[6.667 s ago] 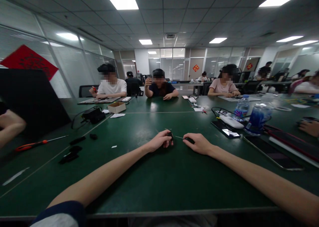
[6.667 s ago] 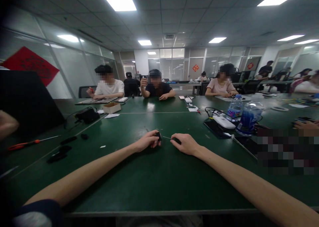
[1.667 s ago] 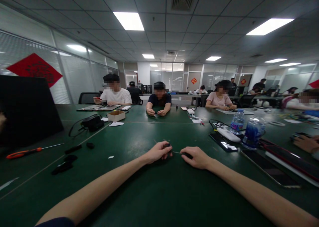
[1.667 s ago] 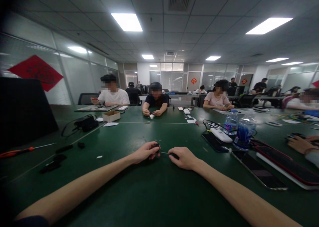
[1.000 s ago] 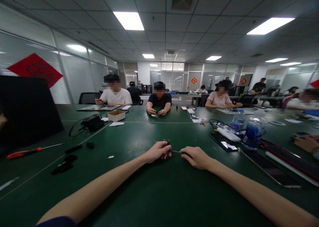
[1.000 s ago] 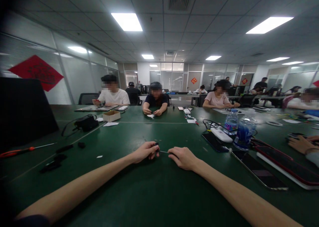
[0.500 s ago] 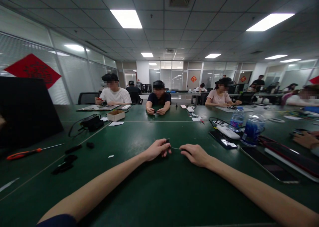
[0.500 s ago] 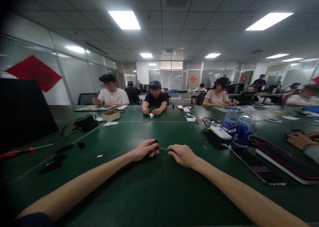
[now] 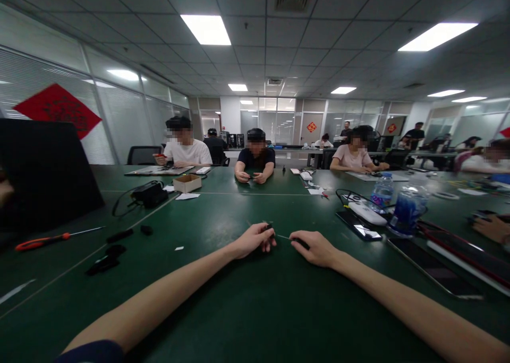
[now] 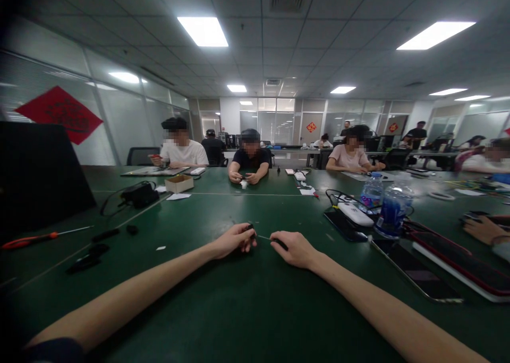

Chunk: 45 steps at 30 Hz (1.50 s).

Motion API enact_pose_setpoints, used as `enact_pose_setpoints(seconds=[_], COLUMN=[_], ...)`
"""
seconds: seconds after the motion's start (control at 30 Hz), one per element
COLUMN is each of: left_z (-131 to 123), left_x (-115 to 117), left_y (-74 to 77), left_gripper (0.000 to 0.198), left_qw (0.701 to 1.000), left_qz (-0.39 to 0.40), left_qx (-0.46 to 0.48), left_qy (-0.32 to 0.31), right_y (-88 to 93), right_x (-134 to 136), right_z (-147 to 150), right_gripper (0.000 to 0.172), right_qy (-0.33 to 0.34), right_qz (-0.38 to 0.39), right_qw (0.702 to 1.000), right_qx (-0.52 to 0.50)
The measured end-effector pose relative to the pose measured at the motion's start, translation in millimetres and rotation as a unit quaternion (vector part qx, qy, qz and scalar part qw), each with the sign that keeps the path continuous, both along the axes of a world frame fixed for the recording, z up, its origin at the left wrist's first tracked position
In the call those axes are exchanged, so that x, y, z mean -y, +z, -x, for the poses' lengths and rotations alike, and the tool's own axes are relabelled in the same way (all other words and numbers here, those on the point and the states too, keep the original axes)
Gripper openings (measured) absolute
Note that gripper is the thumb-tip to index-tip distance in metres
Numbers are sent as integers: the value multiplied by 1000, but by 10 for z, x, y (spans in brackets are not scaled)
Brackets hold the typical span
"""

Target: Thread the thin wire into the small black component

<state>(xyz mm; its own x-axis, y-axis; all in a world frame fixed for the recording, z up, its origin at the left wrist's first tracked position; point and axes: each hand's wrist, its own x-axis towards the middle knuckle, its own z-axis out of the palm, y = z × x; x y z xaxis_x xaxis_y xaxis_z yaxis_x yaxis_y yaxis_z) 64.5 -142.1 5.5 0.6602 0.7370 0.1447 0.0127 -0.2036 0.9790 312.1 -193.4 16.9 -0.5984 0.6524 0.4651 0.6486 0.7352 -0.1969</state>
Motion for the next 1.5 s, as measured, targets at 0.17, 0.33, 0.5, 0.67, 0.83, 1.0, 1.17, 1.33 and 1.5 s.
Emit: enact_pose_setpoints(seconds=[0.17, 0.33, 0.5, 0.67, 0.83, 1.0, 1.17, 1.33, 1.5], left_z=[7, 0, -6, 1, 0, 1, 1, 1, 4], left_x=[1, 25, 49, 28, 4, -1, 21, 49, 46], left_y=[6, 24, 47, 34, 13, 5, 24, 57, 40], left_gripper=[38, 39, 41, 40, 39, 37, 37, 39, 37], left_qw=[1000, 1000, 999, 1000, 1000, 1000, 1000, 1000, 999], left_qz=[17, 7, -11, -7, 7, 15, 12, 4, -20], left_qx=[5, -11, -28, -24, -16, -3, -4, -21, -27], left_qy=[17, 20, 17, 16, 15, 8, 6, 8, 1], right_y=[27, 15, 12, 20, 10, 14, 28, 24, 29], right_x=[20, 5, 11, 10, -1, 4, 15, 10, 14], right_z=[9, 1, 11, 11, 6, 2, 6, 9, 0], right_gripper=[26, 26, 27, 26, 27, 27, 28, 28, 29], right_qy=[11, 15, 14, 16, 13, 10, 10, 9, 11], right_qz=[3, 5, 2, 3, 0, 1, 4, 3, -6], right_qw=[1000, 1000, 1000, 999, 999, 999, 999, 999, 999], right_qx=[29, 28, 22, 28, 32, 31, 36, 39, 50])
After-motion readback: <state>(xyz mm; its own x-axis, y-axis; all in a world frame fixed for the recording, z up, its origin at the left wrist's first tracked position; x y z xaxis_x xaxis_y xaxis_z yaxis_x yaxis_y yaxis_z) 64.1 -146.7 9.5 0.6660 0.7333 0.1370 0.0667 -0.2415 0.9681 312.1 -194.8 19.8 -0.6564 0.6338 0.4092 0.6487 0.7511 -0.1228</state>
